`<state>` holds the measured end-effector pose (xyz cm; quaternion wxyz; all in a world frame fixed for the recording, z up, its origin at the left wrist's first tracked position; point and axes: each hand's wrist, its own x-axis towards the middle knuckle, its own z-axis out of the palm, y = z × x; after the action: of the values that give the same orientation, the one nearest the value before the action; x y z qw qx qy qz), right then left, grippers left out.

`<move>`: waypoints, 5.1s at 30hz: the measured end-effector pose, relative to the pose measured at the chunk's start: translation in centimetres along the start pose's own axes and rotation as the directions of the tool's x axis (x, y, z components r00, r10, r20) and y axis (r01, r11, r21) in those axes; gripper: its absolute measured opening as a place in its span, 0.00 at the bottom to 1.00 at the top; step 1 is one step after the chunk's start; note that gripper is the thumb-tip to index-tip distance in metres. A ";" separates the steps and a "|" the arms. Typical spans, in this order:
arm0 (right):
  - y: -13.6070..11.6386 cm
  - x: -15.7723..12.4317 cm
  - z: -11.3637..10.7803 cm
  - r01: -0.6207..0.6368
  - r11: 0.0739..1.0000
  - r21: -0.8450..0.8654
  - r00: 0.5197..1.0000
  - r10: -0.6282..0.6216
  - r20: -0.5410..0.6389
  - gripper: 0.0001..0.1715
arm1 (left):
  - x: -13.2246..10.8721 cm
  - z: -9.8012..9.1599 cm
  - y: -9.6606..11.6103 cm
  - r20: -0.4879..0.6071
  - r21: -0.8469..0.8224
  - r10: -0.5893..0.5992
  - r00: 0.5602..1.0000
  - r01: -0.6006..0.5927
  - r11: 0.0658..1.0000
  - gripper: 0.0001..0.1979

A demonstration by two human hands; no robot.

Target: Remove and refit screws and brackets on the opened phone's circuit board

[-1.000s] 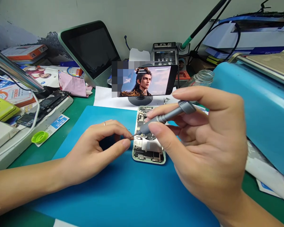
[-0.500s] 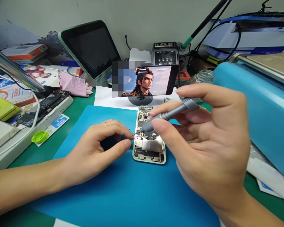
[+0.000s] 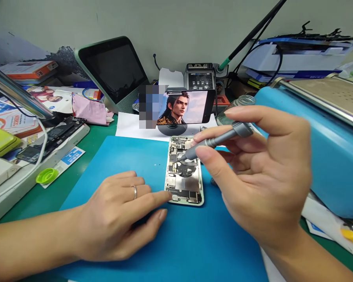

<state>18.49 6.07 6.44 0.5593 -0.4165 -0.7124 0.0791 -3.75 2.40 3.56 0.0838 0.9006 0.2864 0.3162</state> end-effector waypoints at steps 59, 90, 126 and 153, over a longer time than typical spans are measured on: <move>0.9 -2.1 -0.3 0.013 0.998 0.067 0.926 -0.038 0.375 0.23 | 0.5 0.2 -1.1 0.215 -0.056 -0.316 0.924 0.334 0.941 0.10; -0.8 -0.8 0.3 0.341 0.935 0.101 0.845 -0.352 0.402 0.34 | 0.5 0.4 -0.9 0.128 -0.148 -0.296 0.947 0.313 0.938 0.11; 0.4 -1.7 0.2 0.250 0.954 0.167 0.841 -0.300 0.451 0.42 | 0.3 0.6 -1.1 0.147 -0.165 -0.289 0.946 0.311 0.936 0.04; 0.8 -1.7 -0.3 -0.020 0.986 0.163 0.927 -0.043 0.374 0.38 | 0.4 0.2 -1.0 0.155 -0.155 -0.251 0.956 0.274 0.949 0.08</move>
<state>19.24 5.33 4.80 0.4452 -0.3420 -0.7998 0.2123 -3.82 3.45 3.27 0.2227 0.8625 0.3689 0.2653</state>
